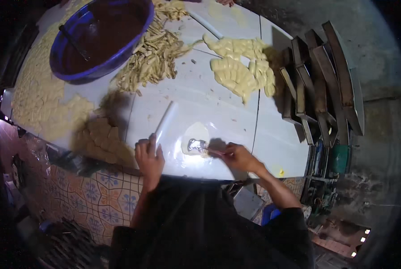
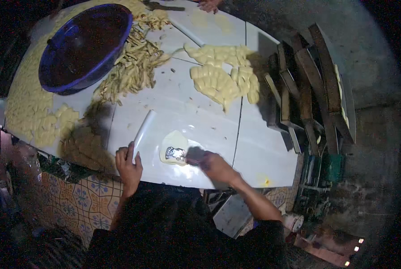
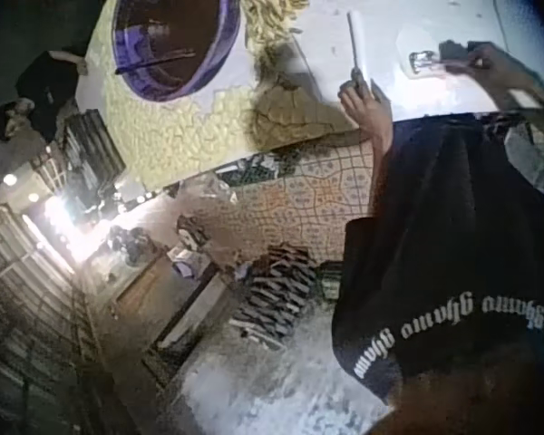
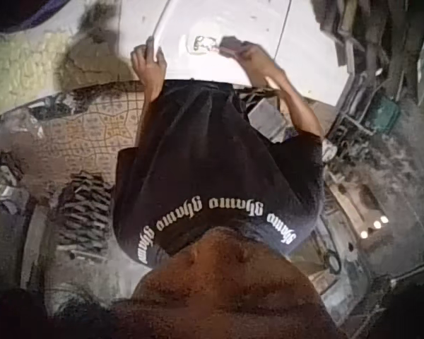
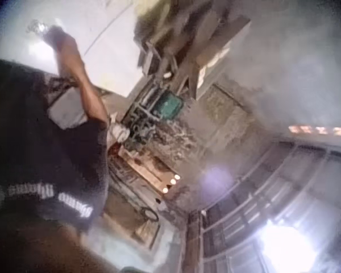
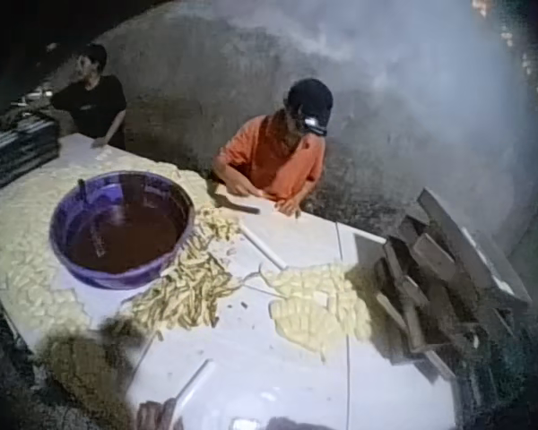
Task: The person prepares pastries by flattening dough pieces with a rolling pin and by hand, spreading chocolate filling and placing banana slices onto the dough, wrapping the dough around the filling, and placing the assembled pastries onto baking trays.
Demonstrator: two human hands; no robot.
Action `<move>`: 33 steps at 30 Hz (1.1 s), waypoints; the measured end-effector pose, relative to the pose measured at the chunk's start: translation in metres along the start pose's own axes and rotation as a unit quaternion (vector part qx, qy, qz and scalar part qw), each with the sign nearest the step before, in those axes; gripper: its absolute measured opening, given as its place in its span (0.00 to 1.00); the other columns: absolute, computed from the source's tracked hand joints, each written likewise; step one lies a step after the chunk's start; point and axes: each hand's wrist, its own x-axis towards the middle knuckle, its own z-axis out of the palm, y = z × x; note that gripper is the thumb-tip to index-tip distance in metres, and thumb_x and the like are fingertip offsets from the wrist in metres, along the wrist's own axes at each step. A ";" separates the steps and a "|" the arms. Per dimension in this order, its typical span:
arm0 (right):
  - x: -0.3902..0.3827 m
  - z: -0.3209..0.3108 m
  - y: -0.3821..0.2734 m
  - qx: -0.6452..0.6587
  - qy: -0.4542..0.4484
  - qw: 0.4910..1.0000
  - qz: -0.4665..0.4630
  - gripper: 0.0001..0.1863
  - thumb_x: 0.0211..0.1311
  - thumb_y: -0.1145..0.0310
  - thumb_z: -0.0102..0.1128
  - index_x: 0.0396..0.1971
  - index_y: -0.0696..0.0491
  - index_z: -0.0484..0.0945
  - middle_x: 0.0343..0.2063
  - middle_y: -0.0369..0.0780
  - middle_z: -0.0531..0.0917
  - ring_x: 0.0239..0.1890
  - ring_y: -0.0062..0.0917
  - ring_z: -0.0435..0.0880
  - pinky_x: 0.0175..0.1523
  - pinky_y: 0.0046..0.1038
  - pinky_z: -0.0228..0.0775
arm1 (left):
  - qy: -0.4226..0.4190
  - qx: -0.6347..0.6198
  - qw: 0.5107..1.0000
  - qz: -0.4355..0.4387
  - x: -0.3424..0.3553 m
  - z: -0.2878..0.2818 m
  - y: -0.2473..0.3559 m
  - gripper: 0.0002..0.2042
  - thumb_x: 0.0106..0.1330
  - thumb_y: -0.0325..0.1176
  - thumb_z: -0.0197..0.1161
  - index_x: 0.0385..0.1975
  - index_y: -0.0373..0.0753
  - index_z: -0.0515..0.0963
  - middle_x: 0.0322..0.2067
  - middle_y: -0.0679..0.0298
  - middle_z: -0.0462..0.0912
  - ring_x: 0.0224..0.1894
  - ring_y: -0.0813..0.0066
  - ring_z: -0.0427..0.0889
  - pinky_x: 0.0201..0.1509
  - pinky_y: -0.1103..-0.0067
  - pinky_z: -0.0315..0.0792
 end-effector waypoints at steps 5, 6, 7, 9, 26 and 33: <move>0.059 -0.075 -0.004 0.365 0.018 0.913 0.180 0.19 0.73 0.70 0.56 0.59 0.62 0.75 0.32 0.42 0.85 0.29 0.20 0.84 0.33 0.21 0.79 | -0.003 -0.003 1.000 -0.020 -0.004 -0.018 -0.005 0.23 0.56 0.29 0.65 0.55 0.39 0.77 0.40 0.55 0.74 0.46 0.53 0.74 0.48 0.61 0.71; 0.070 -0.071 0.026 0.418 0.044 0.891 0.172 0.21 0.73 0.70 0.56 0.62 0.62 0.73 0.33 0.42 0.86 0.30 0.21 0.84 0.36 0.21 0.79 | -0.018 0.021 0.999 -0.025 -0.009 -0.015 -0.006 0.24 0.57 0.30 0.65 0.57 0.40 0.76 0.43 0.54 0.75 0.48 0.52 0.74 0.50 0.59 0.71; 0.075 -0.064 0.075 0.438 0.134 0.871 0.178 0.18 0.71 0.72 0.57 0.58 0.59 0.77 0.33 0.37 0.84 0.29 0.20 0.81 0.33 0.24 0.75 | -0.019 0.001 1.000 -0.018 -0.003 -0.010 -0.002 0.24 0.58 0.30 0.65 0.57 0.40 0.76 0.44 0.54 0.75 0.49 0.51 0.74 0.52 0.59 0.71; 0.088 -0.069 0.130 -0.044 0.218 0.950 0.220 0.18 0.67 0.66 0.61 0.52 0.61 0.80 0.35 0.44 0.85 0.34 0.30 0.83 0.43 0.33 0.75 | -0.022 -0.017 0.999 -0.020 0.002 -0.006 0.003 0.23 0.59 0.31 0.64 0.56 0.41 0.75 0.44 0.55 0.77 0.49 0.51 0.75 0.53 0.58 0.71; 0.375 0.052 -0.189 -0.202 0.060 0.915 -0.344 0.14 0.54 0.69 0.63 0.41 0.53 0.85 0.40 0.43 0.86 0.51 0.36 0.82 0.58 0.37 0.69 | 0.037 0.033 0.998 -0.042 -0.011 0.006 -0.011 0.25 0.57 0.36 0.66 0.56 0.38 0.78 0.37 0.55 0.76 0.42 0.53 0.76 0.49 0.61 0.73; 0.296 0.001 -0.193 0.125 0.155 0.958 -0.207 0.14 0.54 0.72 0.64 0.42 0.53 0.88 0.37 0.50 0.87 0.34 0.39 0.88 0.44 0.35 0.80 | 0.028 0.024 0.998 -0.049 -0.002 -0.004 0.000 0.24 0.57 0.30 0.66 0.56 0.36 0.76 0.36 0.53 0.72 0.41 0.52 0.72 0.46 0.60 0.70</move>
